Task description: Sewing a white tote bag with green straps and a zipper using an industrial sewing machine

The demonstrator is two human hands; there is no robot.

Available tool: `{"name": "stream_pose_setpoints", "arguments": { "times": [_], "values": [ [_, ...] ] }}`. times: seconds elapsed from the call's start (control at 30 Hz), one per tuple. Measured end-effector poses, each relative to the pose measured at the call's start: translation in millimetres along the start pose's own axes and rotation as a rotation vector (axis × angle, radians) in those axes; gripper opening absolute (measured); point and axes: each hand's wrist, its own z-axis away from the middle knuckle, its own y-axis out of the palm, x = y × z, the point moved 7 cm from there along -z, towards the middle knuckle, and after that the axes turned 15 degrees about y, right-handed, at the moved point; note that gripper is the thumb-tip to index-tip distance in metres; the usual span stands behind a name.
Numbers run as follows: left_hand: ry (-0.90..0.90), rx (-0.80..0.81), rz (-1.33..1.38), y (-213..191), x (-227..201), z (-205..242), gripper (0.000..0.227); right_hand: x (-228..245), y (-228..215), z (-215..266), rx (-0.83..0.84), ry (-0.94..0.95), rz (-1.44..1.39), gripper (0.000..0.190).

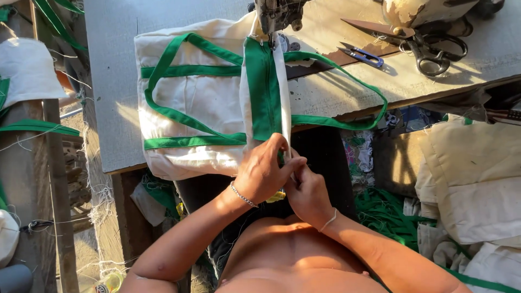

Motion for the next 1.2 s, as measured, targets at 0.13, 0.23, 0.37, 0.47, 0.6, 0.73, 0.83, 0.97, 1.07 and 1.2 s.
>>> {"name": "stream_pose_setpoints", "arguments": {
  "times": [0.13, 0.23, 0.37, 0.47, 0.6, 0.73, 0.83, 0.97, 1.07, 1.2],
  "values": [
    [-0.239, 0.103, 0.012, 9, 22, 11, 0.041, -37, 8, -11, 0.364, 0.019, -0.241, 0.048],
    [-0.273, 0.105, -0.003, 9, 37, 18, 0.030, -42, -22, -43, 0.100, -0.326, 0.055, 0.048],
    [-0.362, 0.063, 0.151, 1, 37, 19, 0.026, -77, -47, -101, -0.290, -0.605, 0.706, 0.056],
    [-0.267, 0.069, -0.026, -1, 13, 18, 0.045, -93, -70, -131, -0.250, -0.634, 0.810, 0.027],
    [-0.126, 0.046, -0.212, -7, -19, 17, 0.079, -73, -92, -167, -0.241, -0.723, 0.945, 0.012],
    [0.179, -0.210, -0.426, -5, -48, 31, 0.048, -40, -93, -151, -0.179, -0.709, 0.912, 0.011],
    [0.279, -0.339, -0.489, -15, -54, 26, 0.018, -3, -93, -102, -0.270, -0.578, 0.550, 0.007],
    [0.374, -0.326, -0.465, 9, -53, 38, 0.005, -67, -16, -56, 0.332, 0.363, -0.420, 0.022],
    [0.453, -0.249, -0.457, 19, -53, 35, 0.010, -72, 9, -61, 0.370, 0.357, -0.334, 0.040],
    [0.510, -0.221, -0.434, -9, -59, 15, 0.017, -59, 14, -61, 0.356, 0.322, -0.159, 0.037]
  ]
}}
